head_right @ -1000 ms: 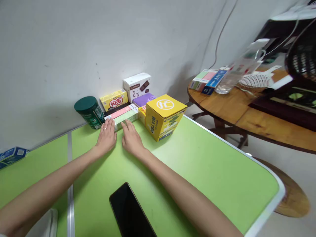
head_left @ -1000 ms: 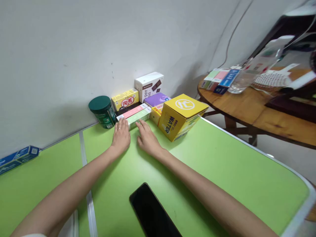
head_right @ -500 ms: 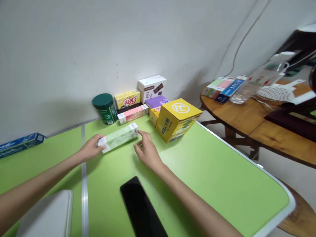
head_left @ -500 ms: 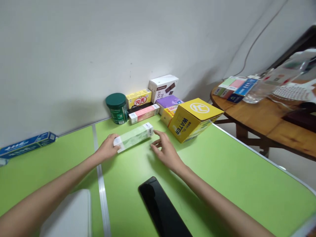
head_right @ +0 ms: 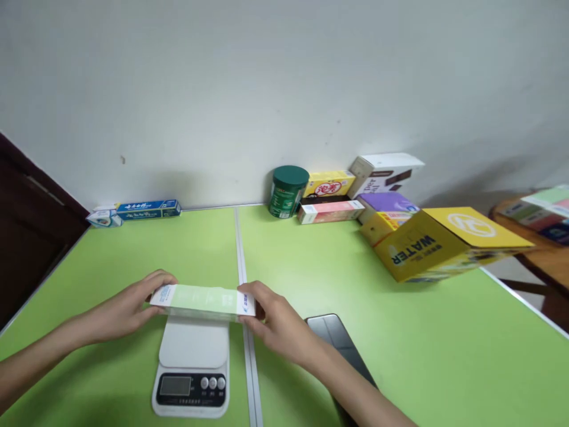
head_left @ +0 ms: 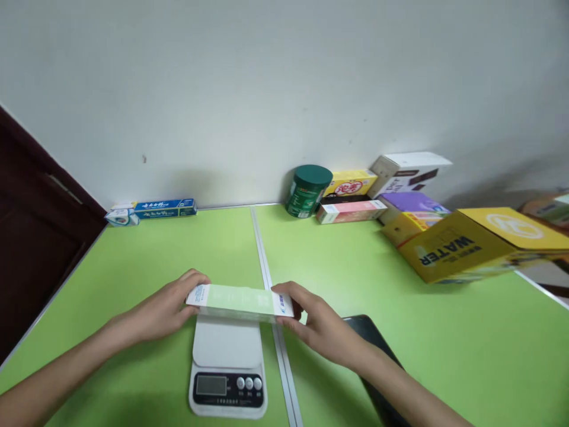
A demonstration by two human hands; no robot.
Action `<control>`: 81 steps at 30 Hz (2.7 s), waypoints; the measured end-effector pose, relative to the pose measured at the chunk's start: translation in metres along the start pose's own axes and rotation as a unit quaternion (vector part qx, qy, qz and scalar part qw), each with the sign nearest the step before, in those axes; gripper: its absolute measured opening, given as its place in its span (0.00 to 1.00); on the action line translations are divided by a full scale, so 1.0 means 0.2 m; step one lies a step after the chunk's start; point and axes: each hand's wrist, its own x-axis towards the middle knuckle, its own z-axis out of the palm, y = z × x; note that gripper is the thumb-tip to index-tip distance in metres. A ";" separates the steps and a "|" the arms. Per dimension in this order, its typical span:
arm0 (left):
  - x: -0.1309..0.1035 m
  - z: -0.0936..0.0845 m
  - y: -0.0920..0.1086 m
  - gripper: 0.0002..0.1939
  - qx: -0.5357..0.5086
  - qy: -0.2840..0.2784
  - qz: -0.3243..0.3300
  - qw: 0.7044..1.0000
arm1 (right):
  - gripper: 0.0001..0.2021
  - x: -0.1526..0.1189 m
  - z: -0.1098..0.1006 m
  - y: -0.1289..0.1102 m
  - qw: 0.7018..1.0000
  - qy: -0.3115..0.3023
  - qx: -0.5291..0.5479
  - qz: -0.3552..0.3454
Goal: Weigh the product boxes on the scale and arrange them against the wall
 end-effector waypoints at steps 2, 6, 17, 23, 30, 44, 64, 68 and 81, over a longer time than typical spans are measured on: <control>-0.05 0.05 -0.08 0.14 -0.024 0.000 0.004 1.000 | 0.13 0.01 0.05 -0.02 0.999 -0.018 -0.026 0.009; -0.10 0.12 -0.17 0.22 -0.032 0.001 0.007 0.999 | 0.20 0.00 0.06 -0.02 0.994 -0.043 -0.087 0.040; -0.15 0.16 -0.27 0.26 -0.078 0.033 0.018 0.996 | 0.21 -0.07 0.03 0.00 0.987 -0.033 -0.098 0.120; -0.09 0.09 -0.29 0.14 -0.096 0.061 0.038 0.993 | 0.16 0.07 0.05 -0.05 0.985 -0.032 -0.145 0.083; -0.03 -0.16 -0.56 0.17 -0.025 0.135 -0.013 0.990 | 0.23 0.51 0.16 -0.10 0.991 -0.015 -0.102 0.089; 0.37 -0.93 -1.12 0.19 0.139 0.269 -0.105 0.947 | 0.21 1.68 0.35 -0.25 0.986 0.121 -0.110 -0.021; 0.60 -0.71 -1.28 0.23 0.193 0.407 -0.118 0.885 | 0.10 2.03 0.52 -0.11 0.973 0.188 0.092 0.101; 0.63 -0.63 -1.29 0.34 0.215 0.385 -0.149 0.885 | 0.16 2.00 0.55 -0.10 0.977 0.159 0.108 0.094; 0.61 -0.61 -1.22 0.40 0.186 0.334 -0.139 0.914 | 0.31 1.95 0.49 -0.19 0.984 0.039 0.128 0.115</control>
